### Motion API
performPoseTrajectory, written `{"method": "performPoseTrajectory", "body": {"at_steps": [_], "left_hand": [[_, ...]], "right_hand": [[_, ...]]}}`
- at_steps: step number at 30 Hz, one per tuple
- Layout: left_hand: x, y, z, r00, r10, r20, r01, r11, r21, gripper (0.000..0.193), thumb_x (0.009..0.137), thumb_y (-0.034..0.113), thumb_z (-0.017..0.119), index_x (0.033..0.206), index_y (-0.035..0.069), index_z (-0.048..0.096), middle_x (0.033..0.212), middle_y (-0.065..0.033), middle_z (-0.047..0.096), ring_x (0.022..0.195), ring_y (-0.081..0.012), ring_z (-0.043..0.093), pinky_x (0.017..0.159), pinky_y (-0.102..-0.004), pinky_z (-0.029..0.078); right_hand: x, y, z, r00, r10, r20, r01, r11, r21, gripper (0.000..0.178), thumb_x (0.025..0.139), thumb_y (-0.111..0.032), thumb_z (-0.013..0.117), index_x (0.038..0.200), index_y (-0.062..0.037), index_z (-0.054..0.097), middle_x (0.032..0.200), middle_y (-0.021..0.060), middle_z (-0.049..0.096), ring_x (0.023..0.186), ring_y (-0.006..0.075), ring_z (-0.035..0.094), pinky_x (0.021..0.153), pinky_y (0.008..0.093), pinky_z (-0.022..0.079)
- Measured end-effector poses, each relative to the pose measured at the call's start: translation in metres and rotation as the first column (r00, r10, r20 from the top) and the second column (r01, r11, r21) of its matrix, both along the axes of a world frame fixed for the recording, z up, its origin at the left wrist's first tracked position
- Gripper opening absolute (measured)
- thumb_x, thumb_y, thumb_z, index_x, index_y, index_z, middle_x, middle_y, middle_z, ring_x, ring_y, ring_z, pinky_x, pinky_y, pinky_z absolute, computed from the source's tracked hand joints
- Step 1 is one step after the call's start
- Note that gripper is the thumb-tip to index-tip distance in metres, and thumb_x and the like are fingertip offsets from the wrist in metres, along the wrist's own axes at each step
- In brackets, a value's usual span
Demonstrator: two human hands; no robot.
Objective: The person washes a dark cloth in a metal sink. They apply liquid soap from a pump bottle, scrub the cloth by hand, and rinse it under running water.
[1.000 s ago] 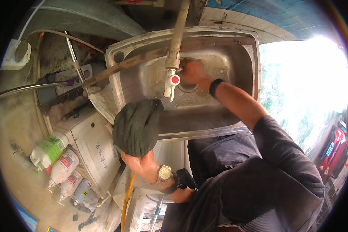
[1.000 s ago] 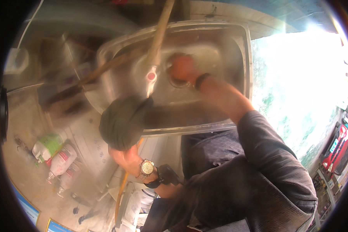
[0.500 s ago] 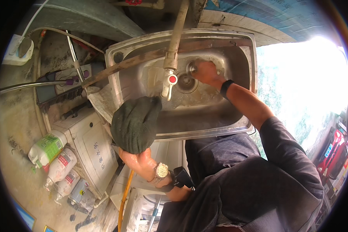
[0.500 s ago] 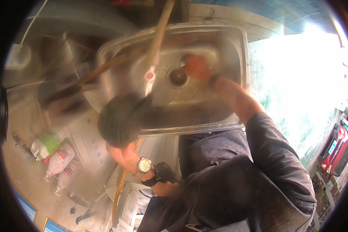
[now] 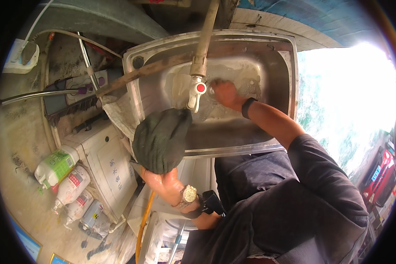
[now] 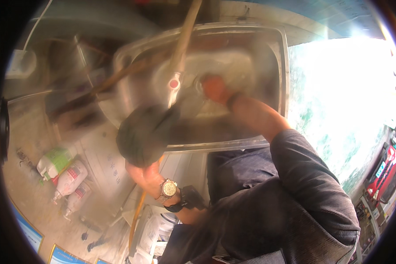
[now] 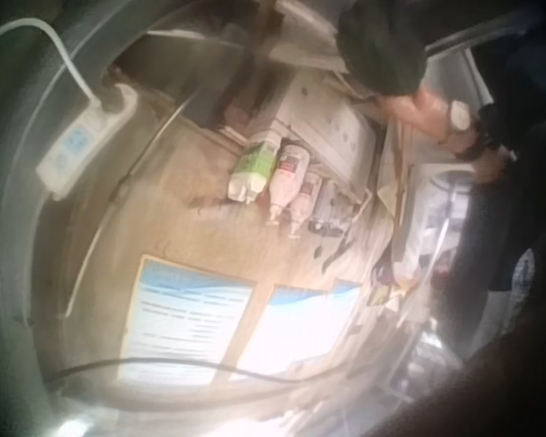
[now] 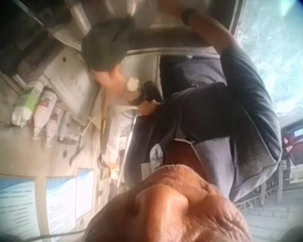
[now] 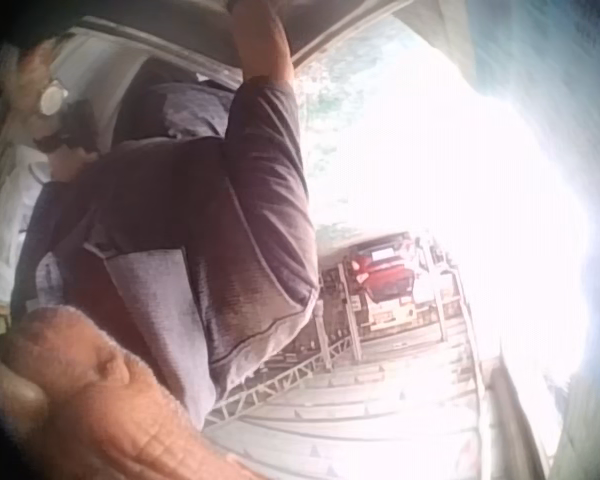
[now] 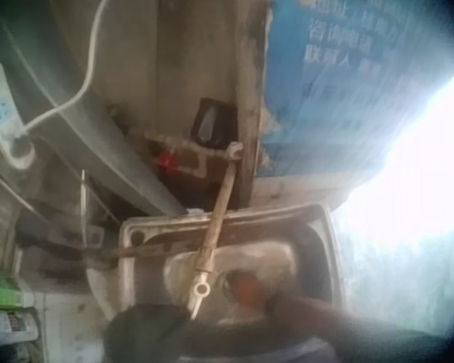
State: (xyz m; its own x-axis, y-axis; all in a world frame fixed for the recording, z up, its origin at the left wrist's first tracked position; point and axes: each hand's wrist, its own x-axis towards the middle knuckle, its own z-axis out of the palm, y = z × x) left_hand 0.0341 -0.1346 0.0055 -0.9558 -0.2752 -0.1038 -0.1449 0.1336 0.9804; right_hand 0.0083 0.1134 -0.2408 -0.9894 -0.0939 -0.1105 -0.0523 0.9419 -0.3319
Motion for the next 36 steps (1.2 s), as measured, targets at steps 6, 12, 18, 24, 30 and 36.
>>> {"method": "performPoseTrajectory", "body": {"at_steps": [6, 12, 18, 24, 30, 36], "left_hand": [[0.003, 0.014, 0.010, 0.992, 0.074, 0.101, -0.094, 0.973, 0.209, 0.039, 0.099, 0.020, 0.039, 0.125, -0.006, 0.051, 0.127, -0.0222, 0.054, 0.115, -0.0355, 0.054, 0.097, -0.0508, 0.046], [0.000, 0.030, 0.023, 0.974, 0.103, 0.201, -0.168, 0.924, 0.343, 0.047, 0.080, 0.014, 0.061, 0.118, -0.012, 0.054, 0.118, -0.0197, 0.059, 0.106, -0.0278, 0.059, 0.091, -0.0394, 0.049], [-0.005, 0.043, 0.005, 0.881, -0.092, 0.463, -0.430, 0.252, 0.867, 0.034, 0.094, 0.015, 0.047, 0.118, -0.008, 0.055, 0.117, -0.0210, 0.061, 0.105, -0.0332, 0.060, 0.091, -0.0462, 0.050], [-0.007, 0.066, -0.035, 0.889, -0.208, 0.408, -0.391, 0.121, 0.912, 0.030, 0.093, 0.015, 0.049, 0.115, -0.002, 0.059, 0.110, -0.0165, 0.064, 0.103, -0.0303, 0.061, 0.089, -0.0435, 0.051], [-0.006, 0.063, -0.100, 0.853, -0.264, 0.451, -0.340, 0.375, 0.863, 0.034, 0.096, 0.020, 0.046, 0.118, -0.002, 0.057, 0.117, -0.0173, 0.063, 0.105, -0.0305, 0.063, 0.093, -0.0454, 0.051], [0.012, 0.085, -0.142, 0.825, -0.174, 0.537, -0.402, 0.487, 0.775, 0.026, 0.089, 0.013, 0.059, 0.113, 0.003, 0.058, 0.110, -0.0105, 0.066, 0.098, -0.0242, 0.065, 0.089, -0.0395, 0.053]], "right_hand": [[0.000, 0.000, -0.015, 0.998, 0.064, 0.008, -0.064, 0.998, 0.026, 0.018, 0.074, -0.012, 0.059, 0.090, -0.0046, 0.061, 0.085, 0.0172, 0.063, 0.068, 0.0313, 0.066, 0.060, 0.0409, 0.053], [-0.007, 0.000, 0.012, 0.997, 0.019, 0.081, -0.017, 0.999, -0.027, 0.027, 0.075, -0.020, 0.066, 0.095, -0.0030, 0.061, 0.087, 0.0172, 0.063, 0.076, 0.0368, 0.065, 0.068, 0.0415, 0.054], [-0.001, -0.004, 0.058, 0.837, -0.150, 0.526, 0.411, 0.807, -0.424, 0.057, 0.082, -0.044, 0.067, 0.117, -0.0005, 0.055, 0.124, 0.0239, 0.054, 0.107, 0.0421, 0.056, 0.083, 0.0464, 0.051], [0.001, 0.002, 0.092, 0.525, 0.206, 0.826, 0.849, -0.202, -0.489, 0.065, 0.091, -0.054, 0.053, 0.134, -0.0063, 0.048, 0.130, 0.0127, 0.056, 0.114, 0.0283, 0.055, 0.085, 0.0492, 0.048], [-0.013, 0.014, 0.162, 0.856, -0.368, 0.364, 0.517, 0.631, -0.578, 0.063, 0.088, -0.045, 0.062, 0.129, 0.0004, 0.048, 0.111, 0.0152, 0.064, 0.100, 0.0271, 0.062, 0.083, 0.0384, 0.050], [-0.009, -0.025, 0.234, 0.864, -0.357, 0.357, 0.455, 0.245, -0.856, 0.059, 0.077, -0.030, 0.072, 0.121, 0.0024, 0.051, 0.093, 0.0182, 0.066, 0.083, 0.0268, 0.065, 0.074, 0.0362, 0.051]]}}
